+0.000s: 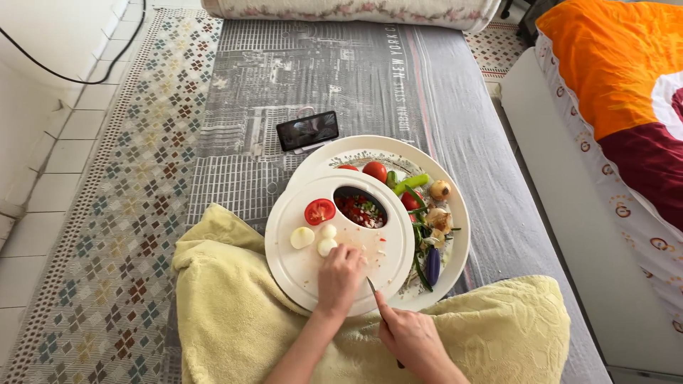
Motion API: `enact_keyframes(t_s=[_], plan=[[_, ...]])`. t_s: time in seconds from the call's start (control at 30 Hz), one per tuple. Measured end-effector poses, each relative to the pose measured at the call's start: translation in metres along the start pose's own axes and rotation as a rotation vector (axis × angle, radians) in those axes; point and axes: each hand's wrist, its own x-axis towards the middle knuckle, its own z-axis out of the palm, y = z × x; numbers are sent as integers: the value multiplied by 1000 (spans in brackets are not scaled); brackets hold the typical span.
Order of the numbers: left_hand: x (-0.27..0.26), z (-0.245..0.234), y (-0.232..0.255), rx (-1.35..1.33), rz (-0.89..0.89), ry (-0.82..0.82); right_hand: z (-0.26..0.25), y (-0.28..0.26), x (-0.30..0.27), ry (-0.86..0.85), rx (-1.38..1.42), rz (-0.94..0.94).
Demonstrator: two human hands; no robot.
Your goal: The person is cutting a boiled egg, an onion, and a tomato on a plate with a knife.
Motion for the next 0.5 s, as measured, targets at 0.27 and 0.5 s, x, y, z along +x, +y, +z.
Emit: enact_keyframes(t_s=[0.27, 0.5], plan=[[-7, -24, -13, -189, -191, -8, -29, -19, 35, 85, 33, -1], [-6, -15, -10, -194, -129, -29, 9, -11, 53, 138, -51, -67]])
